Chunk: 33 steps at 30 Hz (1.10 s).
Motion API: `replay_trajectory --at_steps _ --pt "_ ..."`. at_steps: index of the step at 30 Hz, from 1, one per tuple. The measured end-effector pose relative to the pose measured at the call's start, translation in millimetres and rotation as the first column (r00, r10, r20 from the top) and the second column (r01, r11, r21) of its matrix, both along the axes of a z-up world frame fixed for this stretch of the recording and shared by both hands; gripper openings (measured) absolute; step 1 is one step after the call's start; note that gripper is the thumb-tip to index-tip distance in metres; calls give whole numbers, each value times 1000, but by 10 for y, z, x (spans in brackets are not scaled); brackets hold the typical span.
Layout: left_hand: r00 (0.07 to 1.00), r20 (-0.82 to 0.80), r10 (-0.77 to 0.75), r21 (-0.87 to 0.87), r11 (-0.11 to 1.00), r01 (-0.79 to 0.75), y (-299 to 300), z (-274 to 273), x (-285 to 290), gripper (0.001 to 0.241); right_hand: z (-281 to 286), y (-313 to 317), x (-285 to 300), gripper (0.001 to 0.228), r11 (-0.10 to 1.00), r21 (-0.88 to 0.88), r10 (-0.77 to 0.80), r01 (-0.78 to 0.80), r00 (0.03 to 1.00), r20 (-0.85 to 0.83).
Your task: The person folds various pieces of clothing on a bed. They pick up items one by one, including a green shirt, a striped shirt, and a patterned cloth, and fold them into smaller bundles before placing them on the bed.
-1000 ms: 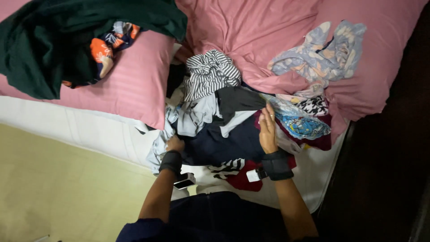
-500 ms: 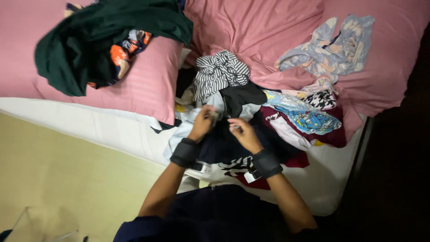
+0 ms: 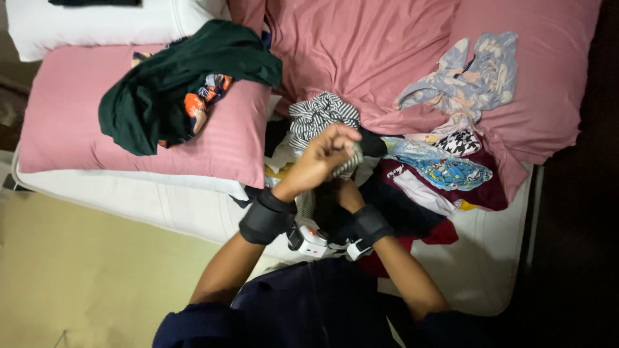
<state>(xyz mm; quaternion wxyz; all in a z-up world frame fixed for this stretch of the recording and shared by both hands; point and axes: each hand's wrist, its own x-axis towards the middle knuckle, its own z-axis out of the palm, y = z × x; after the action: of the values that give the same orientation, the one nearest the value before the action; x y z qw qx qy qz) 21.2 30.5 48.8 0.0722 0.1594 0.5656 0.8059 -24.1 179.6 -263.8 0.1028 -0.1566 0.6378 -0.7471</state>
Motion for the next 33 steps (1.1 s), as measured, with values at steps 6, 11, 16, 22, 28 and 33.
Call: replay_trajectory --at_steps 6,11,16,22,28,33 --pt "953 -133 273 -9 961 -276 -566 311 -135 37 -342 378 -214 42 999 -52 22 -3 929 370" --pt "923 38 382 -133 918 -374 -1099 -343 -609 23 1333 601 -186 42 888 -454 135 72 903 408" --pt "833 -307 461 -430 713 -554 -1014 -741 -663 20 1937 666 -242 37 878 -469 26 98 968 250" --pt "993 -4 -114 -261 959 109 -371 -1155 -611 28 3075 306 -50 32 1000 -2 -21 21 966 -259" --pt "963 11 -268 -565 793 227 149 -1351 -510 53 3814 35 156 33 759 -651 103 0 987 121" --pt "925 332 -184 2 981 194 40 -720 -396 55 3978 -106 449 36 684 -728 82 35 989 125"
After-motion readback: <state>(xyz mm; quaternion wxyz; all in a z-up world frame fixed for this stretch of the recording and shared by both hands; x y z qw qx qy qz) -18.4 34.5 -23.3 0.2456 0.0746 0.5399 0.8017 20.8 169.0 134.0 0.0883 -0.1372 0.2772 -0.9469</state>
